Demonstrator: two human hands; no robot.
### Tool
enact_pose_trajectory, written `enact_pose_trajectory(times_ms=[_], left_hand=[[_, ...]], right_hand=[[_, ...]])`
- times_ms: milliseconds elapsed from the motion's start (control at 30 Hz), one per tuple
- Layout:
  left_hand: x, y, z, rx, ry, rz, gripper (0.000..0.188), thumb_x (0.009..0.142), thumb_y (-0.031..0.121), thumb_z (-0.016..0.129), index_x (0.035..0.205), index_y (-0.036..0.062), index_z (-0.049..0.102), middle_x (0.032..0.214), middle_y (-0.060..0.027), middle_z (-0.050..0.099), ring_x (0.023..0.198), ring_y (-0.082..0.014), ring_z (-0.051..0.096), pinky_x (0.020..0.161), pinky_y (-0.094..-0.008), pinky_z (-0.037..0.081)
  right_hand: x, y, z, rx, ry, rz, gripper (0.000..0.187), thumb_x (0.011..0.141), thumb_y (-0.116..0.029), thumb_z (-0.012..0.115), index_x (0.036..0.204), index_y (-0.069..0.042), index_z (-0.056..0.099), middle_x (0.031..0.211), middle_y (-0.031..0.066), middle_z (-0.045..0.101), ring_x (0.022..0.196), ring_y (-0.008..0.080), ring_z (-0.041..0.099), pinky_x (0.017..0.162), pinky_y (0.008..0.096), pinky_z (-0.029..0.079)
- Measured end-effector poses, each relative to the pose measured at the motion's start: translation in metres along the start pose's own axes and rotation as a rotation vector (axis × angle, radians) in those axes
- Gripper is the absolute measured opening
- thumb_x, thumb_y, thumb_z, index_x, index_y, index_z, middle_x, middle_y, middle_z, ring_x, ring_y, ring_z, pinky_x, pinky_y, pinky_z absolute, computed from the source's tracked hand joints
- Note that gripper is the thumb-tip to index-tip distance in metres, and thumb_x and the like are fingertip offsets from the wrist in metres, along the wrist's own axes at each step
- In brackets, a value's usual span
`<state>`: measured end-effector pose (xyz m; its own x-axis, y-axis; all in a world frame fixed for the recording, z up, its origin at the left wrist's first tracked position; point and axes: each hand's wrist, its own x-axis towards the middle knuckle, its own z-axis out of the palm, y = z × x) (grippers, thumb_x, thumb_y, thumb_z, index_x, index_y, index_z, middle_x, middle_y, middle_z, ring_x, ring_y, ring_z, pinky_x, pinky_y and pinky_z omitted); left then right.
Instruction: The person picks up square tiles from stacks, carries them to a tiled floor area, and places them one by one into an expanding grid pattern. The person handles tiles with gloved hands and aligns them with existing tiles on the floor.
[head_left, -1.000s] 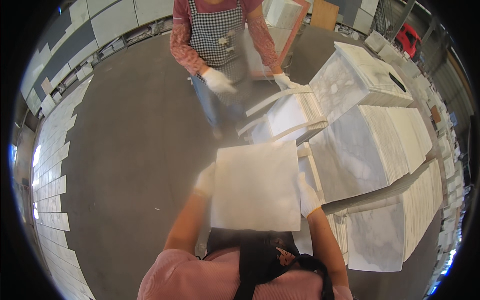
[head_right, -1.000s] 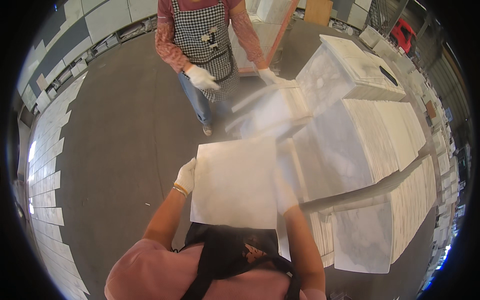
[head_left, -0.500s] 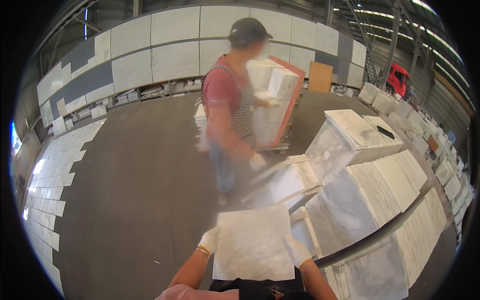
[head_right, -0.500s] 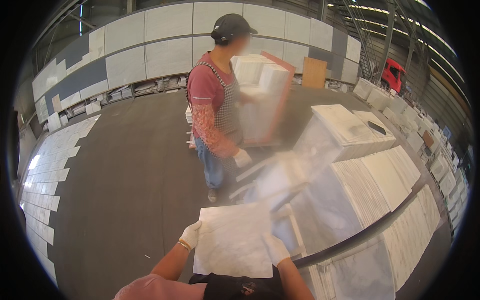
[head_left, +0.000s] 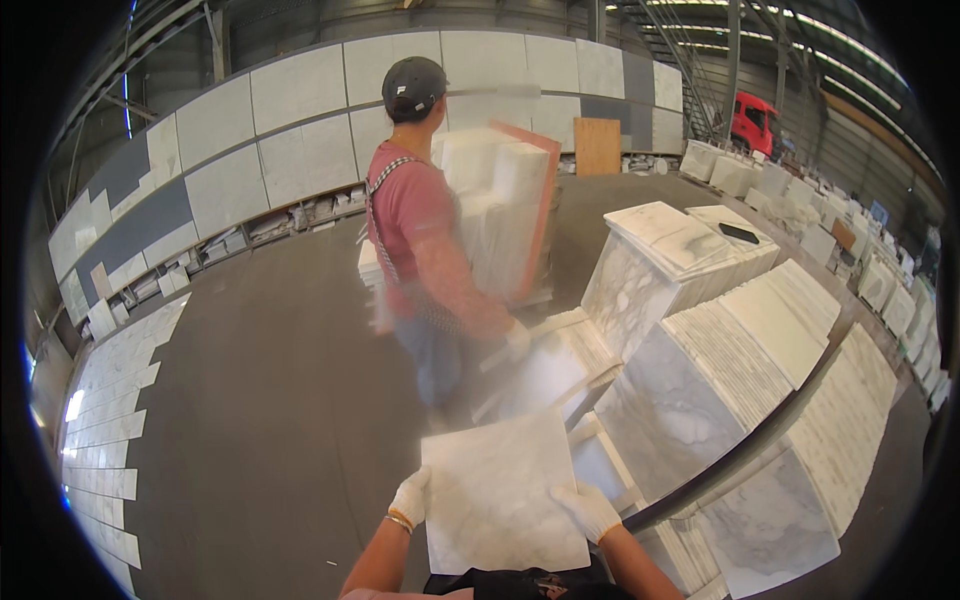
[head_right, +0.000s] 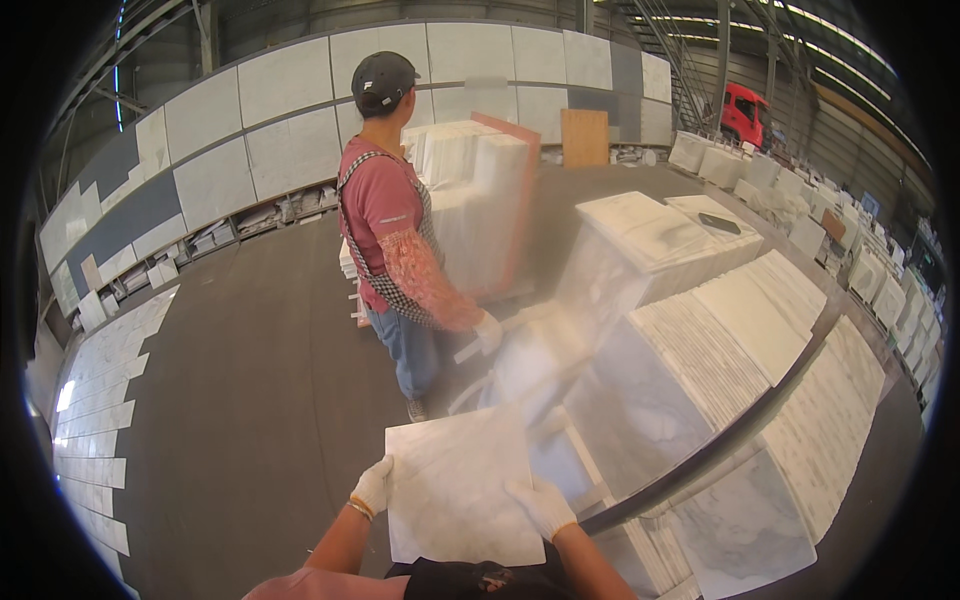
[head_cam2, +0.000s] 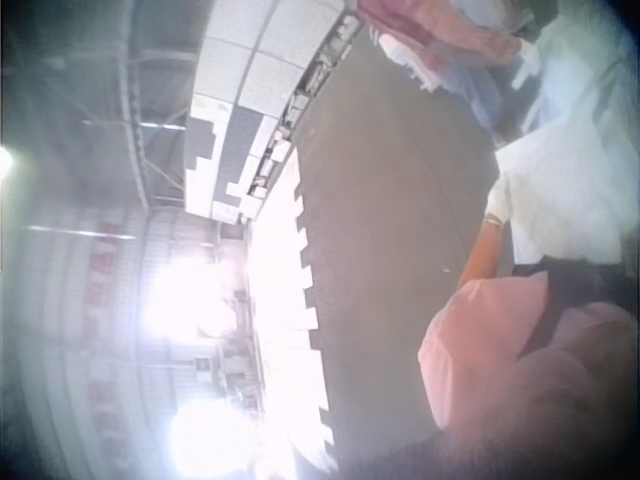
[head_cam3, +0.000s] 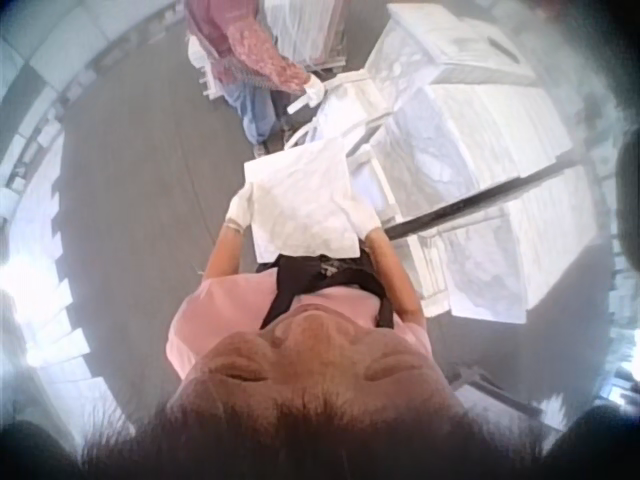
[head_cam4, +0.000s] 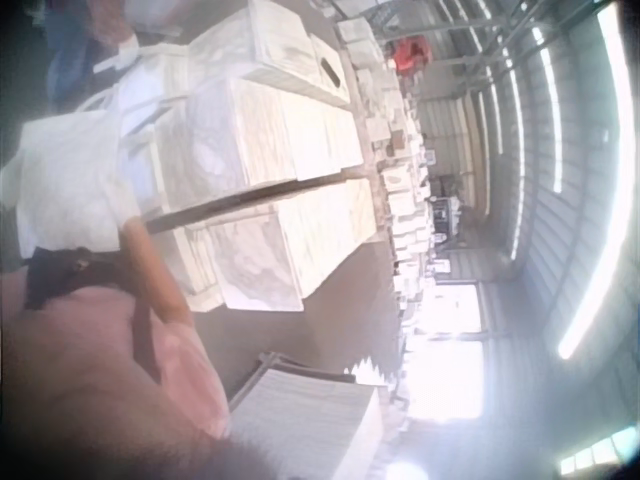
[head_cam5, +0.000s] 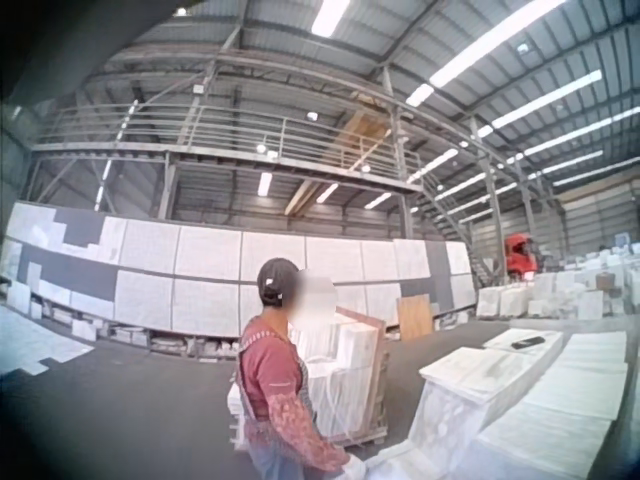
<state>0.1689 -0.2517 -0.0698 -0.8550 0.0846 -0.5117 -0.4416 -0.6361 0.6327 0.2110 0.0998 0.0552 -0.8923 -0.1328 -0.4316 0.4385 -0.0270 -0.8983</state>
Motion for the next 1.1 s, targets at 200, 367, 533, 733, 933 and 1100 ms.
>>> enact_pose_trajectory(times_ms=[200, 367, 533, 733, 933, 1100], left_hand=[[-0.002, 0.013, 0.012, 0.112, 0.097, 0.077, 0.042, 0.105, 0.037, 0.056, 0.125, 0.0014, 0.065, 0.120, -0.0098, 0.070, 0.108, -0.0236, 0.068, 0.093, -0.0390, 0.055], [-0.010, 0.024, 0.030, 0.072, 0.131, 0.107, 0.043, 0.105, 0.038, 0.057, 0.124, 0.0009, 0.065, 0.119, -0.0101, 0.070, 0.105, -0.0237, 0.068, 0.092, -0.0395, 0.056], [-0.013, 0.034, 0.044, 0.119, 0.215, 0.147, 0.043, 0.104, 0.039, 0.059, 0.123, 0.0000, 0.065, 0.118, -0.0102, 0.070, 0.106, -0.0235, 0.067, 0.093, -0.0397, 0.056], [-0.006, 0.039, 0.045, 0.132, 0.219, 0.187, 0.043, 0.103, 0.040, 0.060, 0.117, 0.0001, 0.066, 0.111, -0.0092, 0.070, 0.099, -0.0226, 0.069, 0.086, -0.0392, 0.058], [-0.005, 0.048, 0.053, 0.157, 0.242, 0.195, 0.044, 0.104, 0.042, 0.059, 0.114, 0.0002, 0.066, 0.108, -0.0087, 0.070, 0.096, -0.0214, 0.069, 0.084, -0.0380, 0.058], [-0.004, 0.052, 0.057, 0.156, 0.234, 0.229, 0.045, 0.104, 0.043, 0.059, 0.115, -0.0001, 0.066, 0.109, -0.0086, 0.070, 0.097, -0.0207, 0.068, 0.085, -0.0373, 0.057]], right_hand=[[-0.003, -0.006, 0.003, 0.062, -0.023, -0.009, 0.044, 0.098, -0.025, 0.069, 0.129, 0.004, 0.064, 0.118, 0.0095, 0.071, 0.102, 0.0162, 0.066, 0.090, 0.0321, 0.053], [0.003, -0.002, 0.001, 0.042, -0.030, -0.049, 0.042, 0.097, -0.023, 0.069, 0.129, 0.004, 0.065, 0.117, 0.0090, 0.071, 0.102, 0.0158, 0.066, 0.089, 0.0314, 0.053], [0.013, 0.005, -0.004, -0.016, -0.026, -0.058, 0.048, 0.095, -0.031, 0.070, 0.127, 0.004, 0.065, 0.115, 0.0111, 0.072, 0.101, 0.0179, 0.067, 0.090, 0.0320, 0.053], [0.019, 0.003, -0.008, -0.142, -0.020, -0.076, 0.051, 0.092, -0.039, 0.071, 0.124, 0.000, 0.069, 0.112, 0.0114, 0.073, 0.102, 0.0193, 0.067, 0.090, 0.0338, 0.052], [0.017, -0.006, -0.006, -0.145, -0.001, -0.104, 0.051, 0.092, -0.041, 0.070, 0.123, -0.001, 0.069, 0.112, 0.0142, 0.074, 0.104, 0.0221, 0.068, 0.093, 0.0351, 0.051], [0.020, -0.008, -0.006, -0.253, 0.032, -0.136, 0.050, 0.092, -0.042, 0.070, 0.121, -0.002, 0.070, 0.113, 0.0151, 0.075, 0.106, 0.0249, 0.070, 0.093, 0.0360, 0.052]])
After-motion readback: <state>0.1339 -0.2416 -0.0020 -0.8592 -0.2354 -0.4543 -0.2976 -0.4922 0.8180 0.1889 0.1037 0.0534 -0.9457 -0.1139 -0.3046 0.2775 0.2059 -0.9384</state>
